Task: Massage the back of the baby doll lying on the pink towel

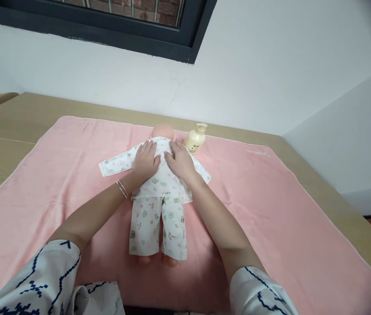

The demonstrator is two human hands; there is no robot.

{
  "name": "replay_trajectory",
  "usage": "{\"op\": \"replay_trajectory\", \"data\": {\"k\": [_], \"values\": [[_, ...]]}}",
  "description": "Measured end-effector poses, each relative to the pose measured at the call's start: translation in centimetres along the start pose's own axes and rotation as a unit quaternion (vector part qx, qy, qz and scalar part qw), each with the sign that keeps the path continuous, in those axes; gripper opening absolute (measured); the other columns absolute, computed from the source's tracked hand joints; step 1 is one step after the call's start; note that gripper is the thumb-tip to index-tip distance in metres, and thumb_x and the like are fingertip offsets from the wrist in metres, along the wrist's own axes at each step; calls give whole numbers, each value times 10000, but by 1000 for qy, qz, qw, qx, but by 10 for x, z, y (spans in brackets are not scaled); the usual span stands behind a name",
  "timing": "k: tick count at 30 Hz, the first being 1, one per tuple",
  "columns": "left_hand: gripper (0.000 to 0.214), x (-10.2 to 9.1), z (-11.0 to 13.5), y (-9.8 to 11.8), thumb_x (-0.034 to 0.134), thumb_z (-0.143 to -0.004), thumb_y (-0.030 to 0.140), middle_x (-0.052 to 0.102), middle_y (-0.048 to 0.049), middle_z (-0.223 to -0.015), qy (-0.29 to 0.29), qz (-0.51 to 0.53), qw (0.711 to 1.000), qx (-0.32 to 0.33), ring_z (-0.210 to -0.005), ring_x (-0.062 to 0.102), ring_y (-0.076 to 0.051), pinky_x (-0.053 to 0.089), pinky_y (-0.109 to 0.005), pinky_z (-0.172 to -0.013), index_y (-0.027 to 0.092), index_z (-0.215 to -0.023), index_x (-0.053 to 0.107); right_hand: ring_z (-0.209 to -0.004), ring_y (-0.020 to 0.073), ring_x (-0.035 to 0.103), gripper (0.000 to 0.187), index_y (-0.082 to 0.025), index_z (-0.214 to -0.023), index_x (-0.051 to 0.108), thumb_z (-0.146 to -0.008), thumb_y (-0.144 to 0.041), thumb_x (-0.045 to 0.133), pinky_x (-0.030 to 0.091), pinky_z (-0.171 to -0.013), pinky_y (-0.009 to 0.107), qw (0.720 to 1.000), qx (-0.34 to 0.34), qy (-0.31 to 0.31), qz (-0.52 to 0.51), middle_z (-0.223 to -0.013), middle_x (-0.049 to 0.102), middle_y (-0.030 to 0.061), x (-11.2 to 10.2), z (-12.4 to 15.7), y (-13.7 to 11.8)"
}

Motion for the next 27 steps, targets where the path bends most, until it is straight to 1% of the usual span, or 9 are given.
{"op": "replay_trajectory", "data": {"k": [2,3,5,7,8,12,17,21,27], "values": [[522,-2,1,-1,406,-953,333,464,-218,-1481,9,0,1000,-10,-1447,346,-354,277,-566,-1192,80,-1410,435,-1488,301,265,575,-68,-1467,428,-968,-354,421,250,-1210,485,998,-12,61,13,-1579,318,194,-12,1,-2],[524,-2,1,-1,404,-954,331,457,-218,-1486,11,-1,1000,-11,-1452,334,-358,266,-568,-1196,77,-1411,432,-1501,296,230,567,-79,-1472,422,-972,-346,411,227,-1216,495,997,-28,69,21,-1594,290,182,-14,2,-6],[509,-3,2,0,385,-957,309,455,-208,-1490,13,3,1000,-10,-1460,319,-355,248,-567,-1202,80,-1408,437,-1510,289,206,535,-127,-1476,429,-991,-343,369,202,-1215,530,997,-64,29,25,-1602,293,145,-4,4,-14],[490,-4,2,0,369,-956,281,465,-200,-1483,13,10,1000,-8,-1458,325,-346,249,-564,-1202,87,-1398,453,-1497,292,245,502,-168,-1456,467,-1004,-348,340,207,-1204,561,996,-83,-26,16,-1581,348,119,10,5,-18],[478,-3,2,-1,366,-955,274,473,-197,-1477,14,13,1000,-6,-1451,337,-341,262,-562,-1196,92,-1385,467,-1488,286,270,491,-176,-1443,485,-1006,-346,338,214,-1202,559,996,-87,-34,10,-1571,368,114,13,5,-19],[424,-2,2,0,365,-955,256,533,-184,-1425,17,12,1000,12,-1384,439,-311,340,-516,-1166,105,-1306,547,-1486,247,275,492,-153,-1440,481,-987,-306,367,226,-1214,499,996,-72,54,-1,-1587,334,122,3,4,-13],[433,-4,3,2,382,-941,243,567,-194,-1384,31,-9,999,23,-1327,503,-315,383,-487,-1144,66,-1290,567,-1468,309,309,474,-112,-1384,548,-978,-292,384,262,-1195,526,997,-73,15,-9,-1537,411,158,10,3,-13],[421,-8,3,1,380,-936,253,595,-179,-1356,35,-25,999,6,-1311,520,-308,412,-483,-1122,89,-1266,586,-1459,285,325,460,-105,-1371,556,-970,-264,398,267,-1208,483,995,-57,84,-24,-1554,386,150,-2,4,-12],[454,-9,5,7,372,-954,306,557,-186,-1404,-3,-19,1000,-13,-1350,481,-332,372,-514,-1144,95,-1308,564,-1451,284,344,473,-93,-1413,518,-1021,-260,314,243,-1215,470,998,-62,-4,-5,-1527,423,170,16,5,-18]]}}
Point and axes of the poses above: each hand's wrist, its own z-axis away from the middle knuckle, its own x-axis out of the palm, y = z × x, the point moved 8 cm from there along -z, towards the middle knuckle
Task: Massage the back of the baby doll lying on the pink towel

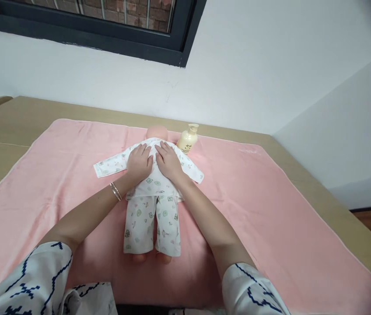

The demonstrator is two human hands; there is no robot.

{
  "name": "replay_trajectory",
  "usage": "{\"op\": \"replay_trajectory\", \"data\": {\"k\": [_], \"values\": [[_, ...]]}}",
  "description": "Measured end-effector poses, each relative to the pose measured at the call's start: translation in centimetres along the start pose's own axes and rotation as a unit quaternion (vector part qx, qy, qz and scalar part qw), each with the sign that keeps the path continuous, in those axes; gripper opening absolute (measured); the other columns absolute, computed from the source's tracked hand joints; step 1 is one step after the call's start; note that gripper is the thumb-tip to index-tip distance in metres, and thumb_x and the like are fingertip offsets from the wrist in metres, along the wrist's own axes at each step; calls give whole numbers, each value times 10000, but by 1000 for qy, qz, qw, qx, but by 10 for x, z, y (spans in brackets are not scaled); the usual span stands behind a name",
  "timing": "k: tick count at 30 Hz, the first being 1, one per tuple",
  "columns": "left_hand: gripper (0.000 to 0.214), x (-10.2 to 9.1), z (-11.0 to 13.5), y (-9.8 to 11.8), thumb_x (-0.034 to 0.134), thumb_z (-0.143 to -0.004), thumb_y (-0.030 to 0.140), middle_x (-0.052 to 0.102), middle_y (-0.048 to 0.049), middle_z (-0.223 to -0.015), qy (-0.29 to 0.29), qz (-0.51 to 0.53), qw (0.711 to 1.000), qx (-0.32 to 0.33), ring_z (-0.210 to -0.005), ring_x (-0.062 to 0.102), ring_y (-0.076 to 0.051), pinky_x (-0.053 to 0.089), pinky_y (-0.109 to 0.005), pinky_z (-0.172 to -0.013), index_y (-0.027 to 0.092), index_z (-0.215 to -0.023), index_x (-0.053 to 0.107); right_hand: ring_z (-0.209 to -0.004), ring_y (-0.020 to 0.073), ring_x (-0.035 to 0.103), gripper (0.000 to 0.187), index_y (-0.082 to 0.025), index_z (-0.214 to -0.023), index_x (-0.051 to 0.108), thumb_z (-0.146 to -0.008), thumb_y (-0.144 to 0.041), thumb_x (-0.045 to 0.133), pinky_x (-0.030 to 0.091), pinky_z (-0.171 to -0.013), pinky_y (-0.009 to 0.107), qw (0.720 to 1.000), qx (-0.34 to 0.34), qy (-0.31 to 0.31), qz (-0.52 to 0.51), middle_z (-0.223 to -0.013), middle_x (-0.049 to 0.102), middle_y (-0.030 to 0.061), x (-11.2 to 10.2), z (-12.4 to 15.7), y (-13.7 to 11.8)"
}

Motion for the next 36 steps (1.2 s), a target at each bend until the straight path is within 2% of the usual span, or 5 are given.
{"op": "replay_trajectory", "data": {"k": [6,9,15,19,36], "values": [[513,-13,2,19,424,-924,319,465,-179,-1496,-41,112,992,-38,-1470,316,-324,227,-529,-1228,91,-1377,504,-1477,378,268,498,-179,-1483,431,-990,-221,372,171,-1175,663,986,8,-151,73,-1593,303,165,-33,7,3],[483,-20,-23,26,457,-924,359,508,-141,-1470,-37,302,945,-123,-1430,398,-262,251,-439,-1233,132,-1342,543,-1468,307,318,530,-130,-1443,475,-934,-105,329,204,-1207,572,995,11,-71,62,-1548,383,183,-80,-5,18],[663,40,-99,63,224,-997,503,439,-205,-1507,-80,763,525,-368,-1393,467,-245,418,-349,-1124,57,-1469,357,-1480,318,276,651,61,-1477,338,-831,-21,359,208,-1220,484,985,129,70,95,-1555,319,265,-101,-46,73],[670,67,-127,74,260,-999,508,476,-213,-1473,-40,814,402,-418,-1359,507,-228,467,-332,-1075,68,-1503,302,-1400,323,399,496,16,-1339,532,-884,-87,366,239,-1196,477,982,109,104,111,-1427,519,223,-88,-55,74],[588,35,-88,56,317,-987,446,527,-227,-1417,-69,814,399,-417,-1321,543,-285,516,-366,-1004,64,-1419,430,-1495,267,237,655,-75,-1468,413,-816,-107,373,146,-1221,569,978,160,111,79,-1586,338,120,-77,-42,77]]}}
Point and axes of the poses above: each hand's wrist, its own z-axis away from the middle knuckle, its own x-axis out of the palm, y = z × x, the point moved 8 cm from there along -z, towards the middle knuckle
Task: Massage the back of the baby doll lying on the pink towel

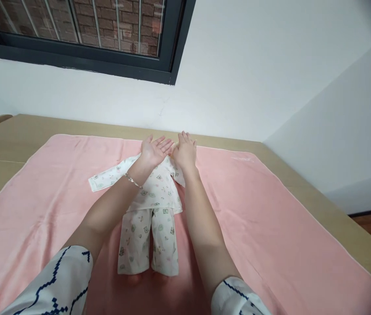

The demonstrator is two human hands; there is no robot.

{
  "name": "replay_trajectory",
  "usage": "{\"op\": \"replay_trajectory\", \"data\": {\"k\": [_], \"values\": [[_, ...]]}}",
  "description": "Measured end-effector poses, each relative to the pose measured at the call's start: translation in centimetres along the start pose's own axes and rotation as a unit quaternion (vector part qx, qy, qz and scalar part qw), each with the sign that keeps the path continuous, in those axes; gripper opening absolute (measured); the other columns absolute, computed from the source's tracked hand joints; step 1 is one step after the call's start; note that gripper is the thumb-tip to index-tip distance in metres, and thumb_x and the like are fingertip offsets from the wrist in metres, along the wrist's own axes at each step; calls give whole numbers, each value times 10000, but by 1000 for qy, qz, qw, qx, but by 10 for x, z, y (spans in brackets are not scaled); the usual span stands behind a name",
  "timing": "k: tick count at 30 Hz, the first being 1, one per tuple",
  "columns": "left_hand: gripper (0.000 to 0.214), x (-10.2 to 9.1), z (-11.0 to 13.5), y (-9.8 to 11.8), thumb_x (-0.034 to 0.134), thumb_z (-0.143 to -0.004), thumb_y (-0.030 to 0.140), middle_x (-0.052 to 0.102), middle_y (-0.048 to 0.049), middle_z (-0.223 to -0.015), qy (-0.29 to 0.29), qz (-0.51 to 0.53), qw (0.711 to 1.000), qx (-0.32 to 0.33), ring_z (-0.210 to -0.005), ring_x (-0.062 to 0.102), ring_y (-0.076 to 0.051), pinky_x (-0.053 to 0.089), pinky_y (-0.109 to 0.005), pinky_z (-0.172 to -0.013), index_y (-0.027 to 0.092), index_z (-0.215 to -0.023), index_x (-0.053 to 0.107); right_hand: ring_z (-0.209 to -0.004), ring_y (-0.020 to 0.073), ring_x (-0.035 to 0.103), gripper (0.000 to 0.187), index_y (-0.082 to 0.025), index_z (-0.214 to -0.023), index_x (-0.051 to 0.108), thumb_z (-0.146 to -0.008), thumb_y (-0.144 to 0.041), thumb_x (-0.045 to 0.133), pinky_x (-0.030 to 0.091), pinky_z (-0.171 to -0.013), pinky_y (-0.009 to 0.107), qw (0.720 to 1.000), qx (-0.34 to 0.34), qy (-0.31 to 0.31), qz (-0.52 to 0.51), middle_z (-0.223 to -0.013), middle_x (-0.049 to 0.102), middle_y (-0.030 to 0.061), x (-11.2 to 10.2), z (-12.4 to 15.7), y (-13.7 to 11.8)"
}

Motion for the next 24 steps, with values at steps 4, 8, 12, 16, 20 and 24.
{"op": "replay_trajectory", "data": {"k": [4,8,12,16,20,24], "values": [[501,-28,41,4,343,-972,356,587,-197,-1363,64,-36,997,-38,-1271,590,-272,495,-389,-1043,89,-1374,476,-1506,278,209,645,-97,-1462,414,-821,-106,348,143,-1188,655,1000,-7,0,-28,-1587,331,133,-1,1,5],[468,-35,68,12,334,-959,328,593,-167,-1371,77,-68,993,-49,-1244,614,-249,480,-384,-1067,149,-1363,488,-1527,292,140,607,-107,-1480,388,-877,-163,339,84,-1179,684,997,4,-32,-75,-1613,256,153,-3,0,7],[490,-21,88,20,332,-965,356,568,-169,-1400,60,-89,993,-41,-1300,568,-251,433,-379,-1124,137,-1381,470,-1534,274,114,543,-128,-1483,400,-985,-327,311,46,-1207,631,989,-22,-36,-145,-1623,206,167,-24,13,-26],[532,8,128,25,280,-987,417,574,-168,-1386,-20,-114,992,-51,-1359,505,-289,390,-431,-1169,114,-1378,476,-1535,244,122,537,-232,-1540,294,-1035,-398,217,73,-1223,609,977,-140,-43,-152,-1640,199,91,-56,54,-101],[622,37,184,46,211,-984,578,605,-116,-1344,-162,-200,966,-1,-1430,405,-325,395,-521,-1160,185,-1344,531,-1509,359,-142,761,-220,-1595,-2,-993,-527,346,-10,-1180,716,971,-224,-12,-89,-1657,113,95,-81,112,-158],[752,39,209,61,37,-958,648,611,-72,-1344,-150,-308,937,71,-1454,370,-304,379,-558,-1169,246,-1389,504,-1521,304,-124,1008,-104,-1566,-153,-926,-686,363,-96,-1235,609,909,-397,51,-118,-1623,204,177,-98,179,-199]]}}
Point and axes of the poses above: each hand's wrist, its own z-axis away from the middle knuckle, its own x-axis out of the palm, y = z × x, the point moved 8 cm from there along -z, towards the middle knuckle
